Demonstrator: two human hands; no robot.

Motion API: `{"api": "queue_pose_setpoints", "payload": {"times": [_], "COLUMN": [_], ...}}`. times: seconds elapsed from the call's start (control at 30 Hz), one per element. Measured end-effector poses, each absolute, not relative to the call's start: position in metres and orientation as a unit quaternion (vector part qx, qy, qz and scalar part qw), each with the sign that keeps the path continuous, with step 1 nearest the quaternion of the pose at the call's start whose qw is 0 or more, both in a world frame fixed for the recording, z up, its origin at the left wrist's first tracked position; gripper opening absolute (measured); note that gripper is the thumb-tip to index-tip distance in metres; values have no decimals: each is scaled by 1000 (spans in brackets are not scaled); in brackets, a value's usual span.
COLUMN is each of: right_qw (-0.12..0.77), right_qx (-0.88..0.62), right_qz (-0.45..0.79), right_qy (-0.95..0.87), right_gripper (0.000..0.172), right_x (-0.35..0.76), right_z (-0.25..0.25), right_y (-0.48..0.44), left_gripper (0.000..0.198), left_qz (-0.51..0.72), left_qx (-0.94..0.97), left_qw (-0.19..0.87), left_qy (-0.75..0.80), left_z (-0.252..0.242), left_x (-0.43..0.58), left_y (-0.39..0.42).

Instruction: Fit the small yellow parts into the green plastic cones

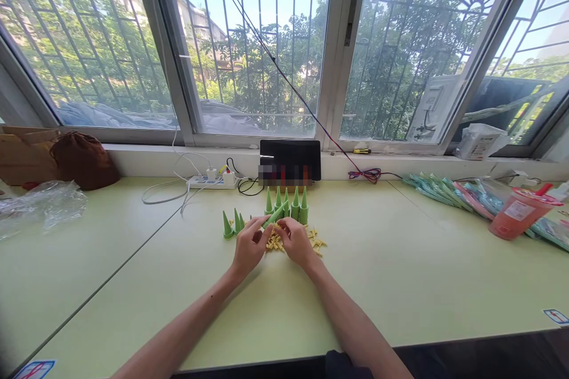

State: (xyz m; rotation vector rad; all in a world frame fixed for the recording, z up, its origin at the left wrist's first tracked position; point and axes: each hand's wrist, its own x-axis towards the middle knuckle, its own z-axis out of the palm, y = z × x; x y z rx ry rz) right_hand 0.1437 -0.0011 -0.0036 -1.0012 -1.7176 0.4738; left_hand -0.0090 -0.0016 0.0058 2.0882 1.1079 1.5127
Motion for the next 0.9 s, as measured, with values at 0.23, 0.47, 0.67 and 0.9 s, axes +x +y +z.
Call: {"api": "queue_pose_setpoints", "payload": {"times": [0.23, 0.47, 0.67, 0.9], "right_qw": [526, 508, 499, 500], "right_qx": [-421, -443, -450, -466], "right_qz": [197, 176, 184, 167], "right_qy": [-713, -717, -717, -710], "right_gripper": [22, 29, 34, 41], "right_x": [145, 145, 146, 147], "right_z": [-4, -5, -6, -8], "right_y": [-1, -1, 0, 3], "left_gripper": [33, 38, 41, 36], "left_qz": [523, 496, 480, 481], "left_qx": [730, 721, 720, 729], "left_qw": [250, 315, 333, 320], "left_qy": [363, 368, 375, 367], "left_z": [8, 8, 8, 2], "left_x": [-9, -9, -9, -9], "left_y": [-3, -2, -3, -1]}}
